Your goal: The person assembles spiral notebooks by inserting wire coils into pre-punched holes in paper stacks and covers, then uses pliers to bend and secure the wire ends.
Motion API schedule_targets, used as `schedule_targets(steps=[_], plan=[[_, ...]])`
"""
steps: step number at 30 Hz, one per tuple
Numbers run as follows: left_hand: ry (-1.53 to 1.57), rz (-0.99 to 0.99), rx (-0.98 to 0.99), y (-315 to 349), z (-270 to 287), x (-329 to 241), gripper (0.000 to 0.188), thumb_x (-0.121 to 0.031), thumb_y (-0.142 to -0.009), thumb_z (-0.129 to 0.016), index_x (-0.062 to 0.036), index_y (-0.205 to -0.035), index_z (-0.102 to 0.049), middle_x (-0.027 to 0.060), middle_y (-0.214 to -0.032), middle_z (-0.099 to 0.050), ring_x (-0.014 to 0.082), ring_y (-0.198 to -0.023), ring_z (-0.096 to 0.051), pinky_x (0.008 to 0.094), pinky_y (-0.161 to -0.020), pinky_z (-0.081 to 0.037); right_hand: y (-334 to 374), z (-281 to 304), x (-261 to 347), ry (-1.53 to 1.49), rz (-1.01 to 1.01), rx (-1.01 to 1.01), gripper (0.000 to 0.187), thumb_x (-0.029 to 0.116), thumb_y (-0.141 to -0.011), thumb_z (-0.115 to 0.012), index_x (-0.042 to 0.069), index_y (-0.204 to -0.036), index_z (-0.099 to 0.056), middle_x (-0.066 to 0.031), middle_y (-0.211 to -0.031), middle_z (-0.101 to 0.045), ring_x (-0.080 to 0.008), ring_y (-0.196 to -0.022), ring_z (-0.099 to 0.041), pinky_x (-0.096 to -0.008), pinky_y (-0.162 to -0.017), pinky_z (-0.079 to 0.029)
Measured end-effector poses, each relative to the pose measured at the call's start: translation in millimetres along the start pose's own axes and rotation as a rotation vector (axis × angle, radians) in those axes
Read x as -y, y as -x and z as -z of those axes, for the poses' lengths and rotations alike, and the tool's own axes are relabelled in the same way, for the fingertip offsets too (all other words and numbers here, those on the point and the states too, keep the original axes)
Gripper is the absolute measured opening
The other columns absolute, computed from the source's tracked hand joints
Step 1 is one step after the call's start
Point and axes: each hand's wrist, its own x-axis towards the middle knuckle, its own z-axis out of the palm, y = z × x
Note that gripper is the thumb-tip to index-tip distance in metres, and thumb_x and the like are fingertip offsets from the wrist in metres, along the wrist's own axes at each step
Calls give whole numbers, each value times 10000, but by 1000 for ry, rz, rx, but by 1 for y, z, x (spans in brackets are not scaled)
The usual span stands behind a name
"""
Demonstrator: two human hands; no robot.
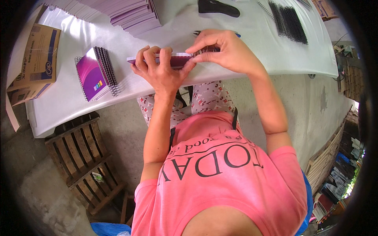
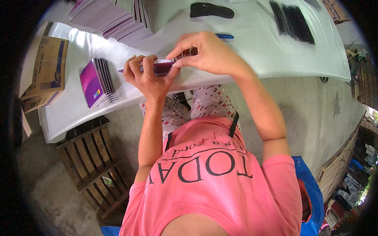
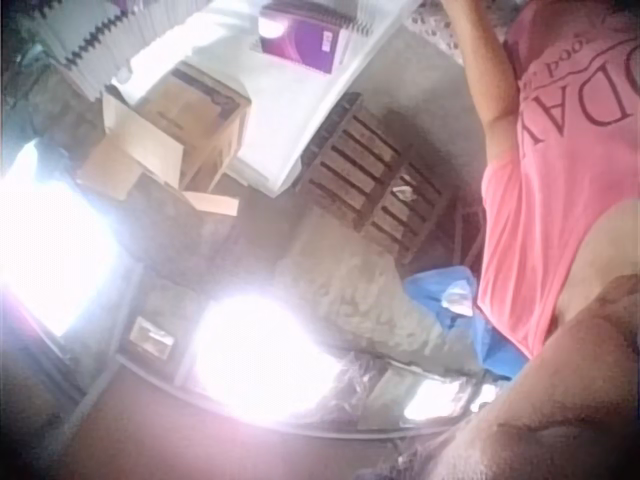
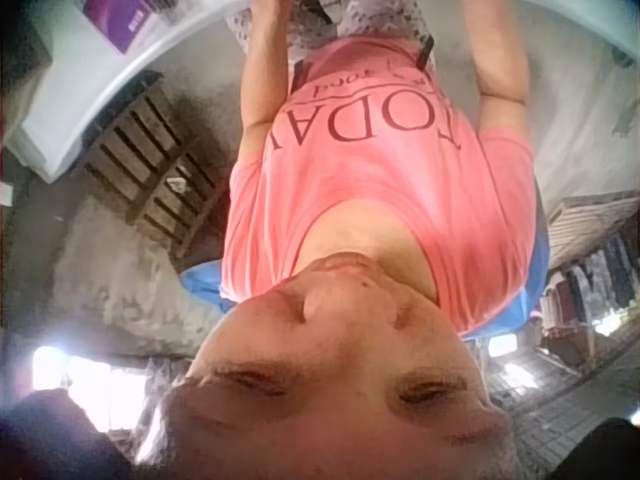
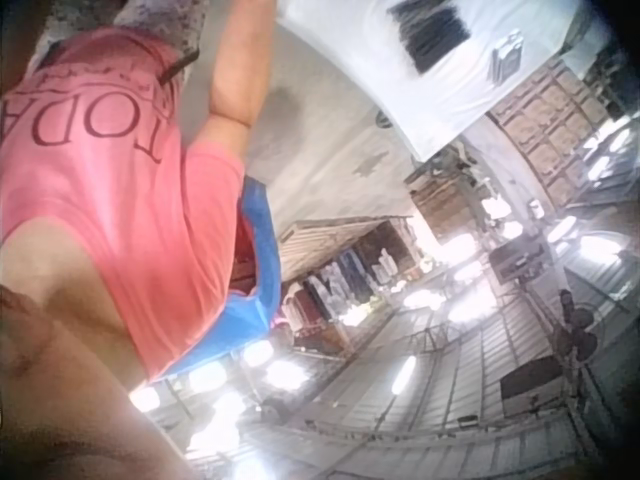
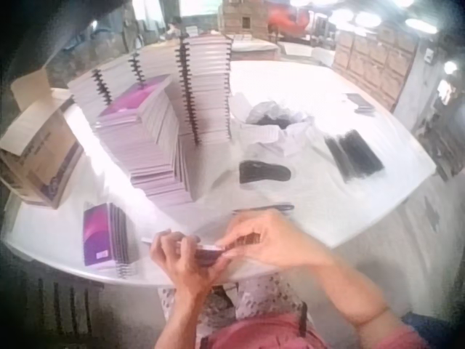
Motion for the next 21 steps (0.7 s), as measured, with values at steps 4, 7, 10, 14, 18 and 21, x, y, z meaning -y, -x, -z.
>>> schedule_targets(steps=[4, 7, 10, 14, 18, 21], plan=[[-15, 47, 29, 4, -3, 2, 513, -596, -600, -737, -155, -801, -571, 53, -908, -493, 290, -997, -447, 514, -874, -281, 3, -5, -1, 294, -24, -1, 172, 99, -837, -635, 36, -986, -693, -95, -864, -602, -205, -757, -567, -295, -666, -447], [-47, 76, 50, 7, -2, 1, 495, -621, -626, -700, -182, -822, -582, 27, -924, -507, 269, -1024, -444, 538, -918, -237, 10, -11, 17, 505, 73, -64, 262, 220, -845, -622, 43, -1037, -645, -168, -930, -628, -358, -842, -596, -397, -749, -472], [-27, 72, 112, 6, 9, 2, 477, -614, -674, -669, -189, -878, -602, 19, -942, -506, 241, -1020, -450, 527, -932, -216, 15, -12, 25, 476, 56, -126, 291, 203, -853, -605, 37, -1092, -599, -169, -965, -611, -352, -876, -589, -417, -745, -462], [-50, 64, 138, 11, 13, 6, 512, -566, -720, -654, -163, -1027, -581, 44, -991, -515, 239, -1048, -459, 544, -907, -250, 16, -11, 4, 410, 14, -34, 284, 237, -902, -565, 61, -1123, -589, -132, -788, -617, -284, -692, -590, -353, -659, -467], [77, 23, 182, 8, 7, 5, 466, -528, -692, -700, -162, -964, -605, 42, -949, -508, 251, -1083, -445, 565, -956, -215, -6, 19, 15, 396, -177, 167, 281, 151, -881, -531, 76, -1147, -586, -147, -779, -644, -345, -711, -612, -407, -682, -484], [134, 21, 142, 4, 17, 11, 454, -534, -692, -708, -166, -937, -606, 53, -974, -493, 271, -1102, -425, 542, -964, -228, -21, 47, -20, 807, 0, -44, 346, 108, -832, -548, 93, -1177, -575, -150, -939, -641, -340, -865, -601, -397, -771, -480]])
